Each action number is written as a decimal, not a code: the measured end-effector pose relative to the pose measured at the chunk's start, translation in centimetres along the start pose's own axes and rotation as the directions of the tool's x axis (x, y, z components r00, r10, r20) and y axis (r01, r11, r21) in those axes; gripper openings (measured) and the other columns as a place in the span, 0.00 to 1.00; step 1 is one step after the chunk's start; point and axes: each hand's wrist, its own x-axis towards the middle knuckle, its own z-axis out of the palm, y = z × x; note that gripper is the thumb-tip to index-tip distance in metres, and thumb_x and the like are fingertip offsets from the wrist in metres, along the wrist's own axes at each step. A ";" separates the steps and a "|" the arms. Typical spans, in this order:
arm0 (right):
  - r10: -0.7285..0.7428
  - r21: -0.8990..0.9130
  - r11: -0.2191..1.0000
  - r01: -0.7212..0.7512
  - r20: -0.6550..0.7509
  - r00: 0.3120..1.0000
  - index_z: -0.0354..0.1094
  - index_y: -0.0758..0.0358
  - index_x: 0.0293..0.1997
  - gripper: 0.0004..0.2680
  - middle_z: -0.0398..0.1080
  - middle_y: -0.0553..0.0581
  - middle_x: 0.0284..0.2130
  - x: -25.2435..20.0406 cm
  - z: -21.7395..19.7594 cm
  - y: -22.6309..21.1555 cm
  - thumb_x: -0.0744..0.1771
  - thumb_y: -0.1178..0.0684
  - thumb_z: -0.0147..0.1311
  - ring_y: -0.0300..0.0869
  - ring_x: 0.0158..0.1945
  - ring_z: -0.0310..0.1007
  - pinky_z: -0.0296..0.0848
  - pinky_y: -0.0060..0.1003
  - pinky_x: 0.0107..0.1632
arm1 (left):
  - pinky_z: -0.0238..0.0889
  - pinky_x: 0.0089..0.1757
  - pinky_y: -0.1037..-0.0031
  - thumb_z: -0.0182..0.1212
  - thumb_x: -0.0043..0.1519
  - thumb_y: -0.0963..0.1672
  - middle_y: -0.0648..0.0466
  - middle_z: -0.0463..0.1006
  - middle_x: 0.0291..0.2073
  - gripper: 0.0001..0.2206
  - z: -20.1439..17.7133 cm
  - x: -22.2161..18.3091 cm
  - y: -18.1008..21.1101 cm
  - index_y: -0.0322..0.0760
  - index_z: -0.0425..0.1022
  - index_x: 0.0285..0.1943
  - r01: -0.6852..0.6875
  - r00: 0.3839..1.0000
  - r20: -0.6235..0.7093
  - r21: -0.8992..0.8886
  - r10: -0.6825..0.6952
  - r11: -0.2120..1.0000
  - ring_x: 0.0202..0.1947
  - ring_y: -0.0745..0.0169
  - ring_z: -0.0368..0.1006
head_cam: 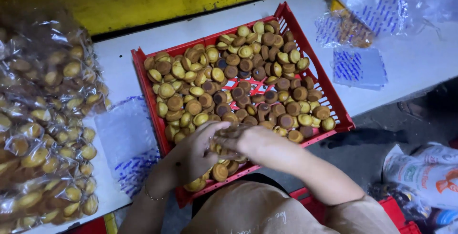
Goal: The person packages small, round baked goods by picking them from a large red plastic crate and placing them into clear plastic bags.
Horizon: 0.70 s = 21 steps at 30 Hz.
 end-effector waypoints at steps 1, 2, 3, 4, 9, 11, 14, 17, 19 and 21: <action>-0.014 0.329 0.944 -0.023 0.109 0.994 0.63 0.61 0.68 0.32 0.68 0.67 0.63 0.2 -5.3 -1.0 0.55 0.74 0.52 0.59 0.63 0.70 0.74 0.49 0.57 | 0.53 0.23 0.75 0.49 0.56 0.38 0.53 0.75 0.55 0.30 0.3 -0.2 -0.4 0.39 0.61 0.73 -0.029 1.000 -0.008 -0.068 0.028 0.997 0.21 0.70 0.59; -0.029 0.331 0.944 -0.010 0.114 0.993 0.63 0.61 0.68 0.32 0.68 0.67 0.63 -1.1 -5.0 1.8 0.55 0.74 0.52 0.59 0.63 0.70 0.74 0.49 0.57 | 0.53 0.23 0.75 0.49 0.56 0.38 0.53 0.75 0.55 0.30 0.8 0.1 -0.9 0.39 0.61 0.73 -0.023 1.000 -0.022 -0.073 0.022 0.997 0.21 0.70 0.59; 0.146 0.438 0.888 -0.140 0.020 0.989 0.71 0.56 0.55 0.19 0.75 0.58 0.53 -2.4 -4.6 4.5 0.59 0.65 0.57 0.48 0.55 0.76 0.77 0.42 0.56 | 0.59 0.30 0.76 0.47 0.53 0.38 0.53 0.74 0.59 0.31 1.4 0.3 -1.3 0.39 0.64 0.71 -0.111 0.987 -0.119 -0.052 0.104 0.992 0.27 0.69 0.64; 0.326 0.548 0.799 -0.247 -0.049 0.944 0.79 0.52 0.43 0.06 0.82 0.48 0.43 -3.6 -4.2 7.3 0.64 0.56 0.63 0.36 0.47 0.82 0.79 0.35 0.56 | 0.65 0.37 0.76 0.46 0.50 0.37 0.53 0.73 0.63 0.32 2.1 0.4 -1.8 0.38 0.66 0.70 -0.195 0.959 -0.213 -0.022 0.186 0.981 0.32 0.67 0.69; 0.515 0.159 0.854 -0.495 -0.127 0.848 0.72 0.62 0.50 0.14 0.78 0.66 0.40 -4.6 6.7 20.4 0.60 0.62 0.64 0.61 0.49 0.78 0.75 0.53 0.52 | 0.71 0.43 0.57 0.47 0.51 0.38 0.47 0.71 0.63 0.35 1.9 -0.3 1.7 0.50 0.63 0.74 -0.017 0.983 -0.182 -0.028 0.011 0.999 0.35 0.50 0.76; 0.532 0.268 0.840 -0.472 -0.237 0.813 0.73 0.60 0.50 0.11 0.79 0.63 0.39 -4.8 4.8 19.5 0.64 0.58 0.63 0.59 0.47 0.78 0.75 0.52 0.50 | 0.71 0.42 0.57 0.46 0.51 0.38 0.46 0.72 0.61 0.35 1.7 -0.4 2.3 0.49 0.63 0.73 -0.014 0.978 -0.207 -0.011 0.012 1.000 0.33 0.48 0.76; 0.577 0.613 0.746 -0.260 -0.401 0.712 0.75 0.57 0.50 0.11 0.76 0.56 0.47 -4.2 -1.2 11.8 0.65 0.53 0.68 0.47 0.55 0.76 0.73 0.38 0.55 | 0.70 0.35 0.67 0.47 0.52 0.39 0.49 0.76 0.51 0.37 1.8 0.1 2.5 0.52 0.61 0.77 0.064 0.971 -0.224 -0.065 -0.077 0.996 0.27 0.59 0.72; 0.344 0.614 0.789 -0.002 -0.438 0.831 0.81 0.55 0.37 0.07 0.79 0.57 0.40 -2.4 -3.2 2.9 0.61 0.49 0.70 0.52 0.47 0.76 0.71 0.46 0.53 | 0.67 0.32 0.69 0.49 0.54 0.39 0.51 0.71 0.28 0.35 3.0 1.6 1.1 0.48 0.57 0.77 0.017 0.978 -0.206 -0.081 -0.033 0.997 0.23 0.59 0.68; 0.226 0.213 0.962 -0.173 -0.258 0.939 0.74 0.56 0.35 0.02 0.76 0.58 0.32 0.2 -2.0 -1.3 0.66 0.55 0.58 0.54 0.36 0.78 0.78 0.46 0.38 | 0.71 0.33 0.65 0.51 0.49 0.35 0.42 0.68 0.63 0.38 4.7 2.6 -1.2 0.43 0.60 0.76 -0.205 0.937 -0.315 -0.155 0.148 0.966 0.26 0.58 0.72; 0.195 -0.073 0.973 -0.219 -0.248 0.949 0.71 0.52 0.37 0.02 0.74 0.53 0.33 -1.5 0.1 0.5 0.67 0.51 0.55 0.50 0.33 0.78 0.77 0.43 0.35 | 0.72 0.40 0.64 0.51 0.50 0.36 0.47 0.74 0.58 0.33 4.8 2.6 -1.1 0.49 0.68 0.69 -0.152 0.916 -0.388 -0.114 0.097 0.982 0.35 0.54 0.76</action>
